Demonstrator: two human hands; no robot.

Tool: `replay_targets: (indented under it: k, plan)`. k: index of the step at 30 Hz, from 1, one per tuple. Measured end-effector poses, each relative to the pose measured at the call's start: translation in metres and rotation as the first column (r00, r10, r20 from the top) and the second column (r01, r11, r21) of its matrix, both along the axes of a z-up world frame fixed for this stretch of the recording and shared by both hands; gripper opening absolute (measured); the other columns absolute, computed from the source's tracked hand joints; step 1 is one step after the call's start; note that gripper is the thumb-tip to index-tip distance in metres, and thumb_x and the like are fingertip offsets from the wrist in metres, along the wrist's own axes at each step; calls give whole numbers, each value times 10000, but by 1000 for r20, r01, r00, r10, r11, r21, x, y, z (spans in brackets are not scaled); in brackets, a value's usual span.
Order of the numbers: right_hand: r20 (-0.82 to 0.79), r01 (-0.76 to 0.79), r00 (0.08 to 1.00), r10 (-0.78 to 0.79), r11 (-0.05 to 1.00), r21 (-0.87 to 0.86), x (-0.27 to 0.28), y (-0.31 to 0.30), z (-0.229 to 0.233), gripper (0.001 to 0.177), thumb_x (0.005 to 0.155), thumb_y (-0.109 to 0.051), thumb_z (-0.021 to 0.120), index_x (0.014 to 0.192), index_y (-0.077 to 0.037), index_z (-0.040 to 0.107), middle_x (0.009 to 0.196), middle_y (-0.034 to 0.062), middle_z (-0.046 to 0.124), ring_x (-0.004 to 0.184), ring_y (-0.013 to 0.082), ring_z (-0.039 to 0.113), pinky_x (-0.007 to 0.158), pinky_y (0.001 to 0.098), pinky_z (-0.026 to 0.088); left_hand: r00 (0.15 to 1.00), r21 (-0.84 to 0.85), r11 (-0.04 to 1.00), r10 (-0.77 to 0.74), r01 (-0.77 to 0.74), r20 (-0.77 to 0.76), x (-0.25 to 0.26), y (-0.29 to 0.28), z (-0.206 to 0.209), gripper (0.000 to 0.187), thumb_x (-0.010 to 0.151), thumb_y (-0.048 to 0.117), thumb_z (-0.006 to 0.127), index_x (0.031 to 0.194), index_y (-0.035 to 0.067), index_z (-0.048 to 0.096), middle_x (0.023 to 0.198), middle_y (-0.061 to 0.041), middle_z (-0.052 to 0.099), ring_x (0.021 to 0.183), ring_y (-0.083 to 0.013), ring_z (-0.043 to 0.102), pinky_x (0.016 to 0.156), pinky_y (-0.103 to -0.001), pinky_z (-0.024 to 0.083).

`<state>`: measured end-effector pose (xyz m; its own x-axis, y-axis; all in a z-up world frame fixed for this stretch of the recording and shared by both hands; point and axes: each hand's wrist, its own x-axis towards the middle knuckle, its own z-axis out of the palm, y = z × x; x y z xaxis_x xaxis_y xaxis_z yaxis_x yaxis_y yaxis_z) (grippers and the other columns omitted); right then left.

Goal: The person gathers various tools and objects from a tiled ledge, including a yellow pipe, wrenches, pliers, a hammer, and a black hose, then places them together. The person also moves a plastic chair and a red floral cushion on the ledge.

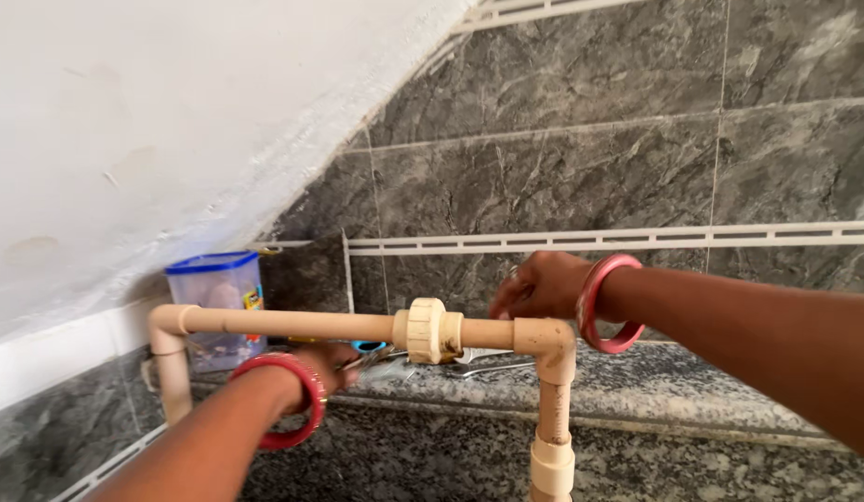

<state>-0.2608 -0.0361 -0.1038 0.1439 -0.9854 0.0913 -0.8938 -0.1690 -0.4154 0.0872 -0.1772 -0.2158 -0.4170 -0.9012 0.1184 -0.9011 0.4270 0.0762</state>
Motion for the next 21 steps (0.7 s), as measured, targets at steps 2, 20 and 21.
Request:
replay_targets:
  k: [2,20,21]
  plan:
    - [-204,-139,973,111,982,-127,0,-25,-17,522,806,-159,753,1304,-313,711,1334,-37,664,1194,200,678,989,363,549,997,-61,997,38,-42,-61,-18,-23,-14,399,961,388,642,1312,199,642,1268,-100,641,1211,-295,591,1039,-467,447]
    - [-338,-312,932,131,765,-563,-39,-97,-159,540,879,-299,803,1379,-203,626,1438,86,605,1234,308,601,990,437,497,989,-415,909,-86,27,-124,-149,-111,-51,343,905,473,558,1187,298,643,1271,26,674,1239,-176,611,1051,-341,480]
    - [-318,-295,940,123,760,-578,-43,-97,-161,537,879,-299,800,1379,-204,626,1437,86,605,1235,307,601,992,436,497,988,-402,915,-84,25,-131,-153,-106,-49,356,909,480,553,1203,296,634,1286,21,662,1249,-184,598,1056,-347,469]
